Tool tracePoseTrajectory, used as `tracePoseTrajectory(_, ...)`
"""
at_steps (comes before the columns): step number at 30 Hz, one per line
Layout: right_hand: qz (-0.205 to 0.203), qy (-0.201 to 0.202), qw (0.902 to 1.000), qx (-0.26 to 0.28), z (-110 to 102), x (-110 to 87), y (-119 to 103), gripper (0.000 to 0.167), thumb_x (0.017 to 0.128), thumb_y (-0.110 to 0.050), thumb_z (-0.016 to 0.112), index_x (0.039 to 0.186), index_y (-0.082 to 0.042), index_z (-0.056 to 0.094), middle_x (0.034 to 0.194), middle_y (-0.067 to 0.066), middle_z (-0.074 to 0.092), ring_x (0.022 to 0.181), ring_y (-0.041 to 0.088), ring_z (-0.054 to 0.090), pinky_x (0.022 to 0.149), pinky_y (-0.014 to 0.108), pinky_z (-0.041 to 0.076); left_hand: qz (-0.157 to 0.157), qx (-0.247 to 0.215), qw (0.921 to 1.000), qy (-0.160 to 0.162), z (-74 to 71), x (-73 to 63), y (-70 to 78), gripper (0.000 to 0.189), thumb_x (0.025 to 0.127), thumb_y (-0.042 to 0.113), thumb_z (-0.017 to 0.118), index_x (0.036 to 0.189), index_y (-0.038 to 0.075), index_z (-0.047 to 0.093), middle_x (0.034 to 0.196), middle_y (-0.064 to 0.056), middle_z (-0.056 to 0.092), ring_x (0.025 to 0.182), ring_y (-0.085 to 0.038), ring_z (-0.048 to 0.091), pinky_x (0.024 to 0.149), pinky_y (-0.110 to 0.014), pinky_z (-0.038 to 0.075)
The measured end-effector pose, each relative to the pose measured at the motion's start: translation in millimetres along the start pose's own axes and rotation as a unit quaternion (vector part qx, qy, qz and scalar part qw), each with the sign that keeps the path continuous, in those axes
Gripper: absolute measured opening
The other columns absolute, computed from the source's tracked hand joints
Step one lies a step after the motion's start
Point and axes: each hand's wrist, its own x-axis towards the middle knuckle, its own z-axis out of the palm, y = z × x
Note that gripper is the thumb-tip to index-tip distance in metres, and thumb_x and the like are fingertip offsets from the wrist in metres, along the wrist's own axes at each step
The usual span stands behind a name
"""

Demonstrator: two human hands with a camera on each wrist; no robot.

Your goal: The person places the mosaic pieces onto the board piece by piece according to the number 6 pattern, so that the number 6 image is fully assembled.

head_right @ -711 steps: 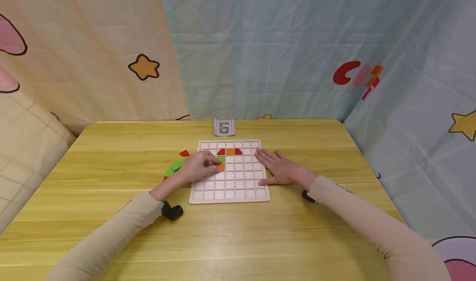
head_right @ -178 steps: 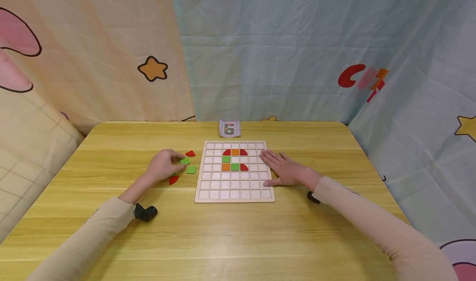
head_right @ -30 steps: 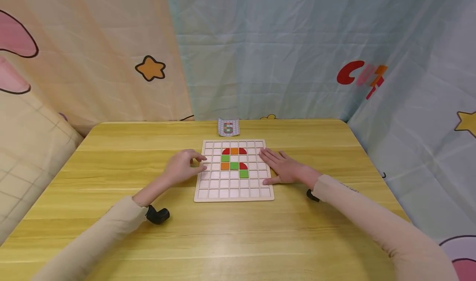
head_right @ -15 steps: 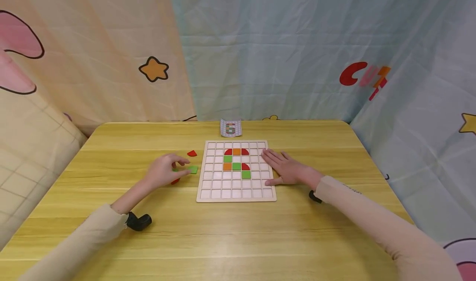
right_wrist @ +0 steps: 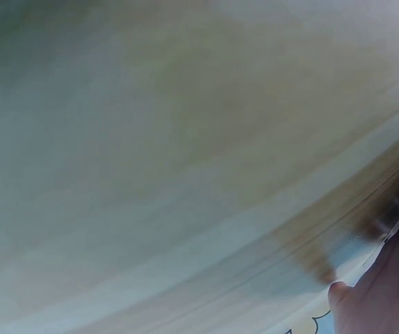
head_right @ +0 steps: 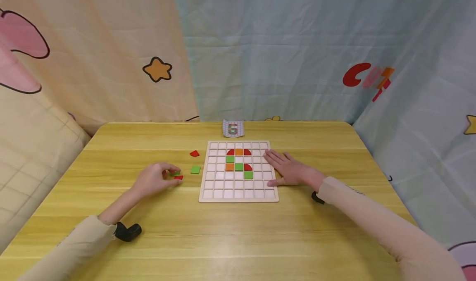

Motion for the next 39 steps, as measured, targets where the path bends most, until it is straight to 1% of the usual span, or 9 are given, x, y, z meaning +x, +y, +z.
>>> tracePoseTrajectory(5,0.001,0.002,1.0000,0.001,1.0,-1.5,1.5,0.098,0.089,-0.066,0.047,0.155,-0.008,0.004,0.163,0.011,-0.002,0.150,0.032,0.001,0.117,0.058,0.010,-0.006,-0.002,0.9999,-0.014,2.6,-2.1,-1.5,0.034,0.075,0.032,0.081,0.102,0.011,0.075,0.093,-0.002,0.073,0.065,-0.009,0.049,0.056,-0.024,0.039)
tracePoseTrajectory(9,0.000,0.002,1.0000,0.004,0.9,-0.8,1.0,0.098,0.089,-0.066,0.047,0.155,-0.009,0.003,0.163,0.011,-0.003,0.150,0.031,0.000,0.117,0.057,0.009,-0.009,0.003,0.9997,-0.021,2.8,-3.3,-2.6,0.032,0.076,0.028,0.081,0.101,0.010,0.075,0.089,-0.001,0.071,0.062,-0.009,0.047,0.054,-0.024,0.037)
tracePoseTrajectory(16,-0.001,0.004,1.0000,0.002,-1.1,-0.6,-0.8,0.097,0.089,-0.067,0.045,0.155,-0.008,0.004,0.163,0.011,-0.003,0.150,0.032,0.000,0.117,0.058,0.009,-0.006,0.009,0.9995,-0.028,1.7,-4.5,0.0,0.029,0.077,0.024,0.080,0.101,0.009,0.075,0.085,-0.001,0.069,0.060,-0.010,0.045,0.052,-0.024,0.033)
tracePoseTrajectory(22,-0.002,0.003,1.0000,0.001,-0.3,-0.1,0.6,0.097,0.089,-0.066,0.046,0.155,-0.008,0.003,0.163,0.011,-0.004,0.150,0.031,-0.001,0.117,0.057,0.009,-0.009,0.004,0.9993,-0.037,1.3,-4.1,1.1,0.027,0.078,0.024,0.079,0.099,0.008,0.076,0.078,0.000,0.065,0.059,-0.010,0.043,0.051,-0.023,0.031)
tracePoseTrajectory(29,-0.001,0.001,1.0000,0.000,1.4,0.0,2.1,0.097,0.090,-0.066,0.046,0.155,-0.008,0.003,0.163,0.011,-0.004,0.150,0.031,-0.001,0.117,0.057,0.008,-0.015,-0.011,0.9986,-0.051,0.6,-2.6,0.0,0.029,0.077,0.024,0.080,0.099,0.006,0.076,0.082,-0.001,0.068,0.061,-0.011,0.044,0.053,-0.023,0.032)
tracePoseTrajectory(34,0.000,0.000,1.0000,-0.002,1.7,0.3,2.9,0.098,0.089,-0.067,0.045,0.155,-0.009,0.002,0.163,0.010,-0.004,0.150,0.030,-0.001,0.117,0.057,0.008,-0.014,-0.015,0.9977,-0.065,-0.8,-1.7,-0.6,0.029,0.077,0.024,0.080,0.099,0.005,0.076,0.080,-0.001,0.065,0.063,-0.011,0.045,0.054,-0.023,0.033)
tracePoseTrajectory(39,0.000,0.000,1.0000,-0.001,1.4,0.3,2.2,0.098,0.089,-0.067,0.045,0.155,-0.009,0.002,0.163,0.010,-0.004,0.150,0.030,-0.001,0.117,0.057,0.008,-0.016,-0.014,0.9976,-0.066,0.3,-1.3,-1.4,0.028,0.078,0.024,0.079,0.099,0.005,0.076,0.080,-0.001,0.066,0.063,-0.011,0.045,0.054,-0.023,0.034)
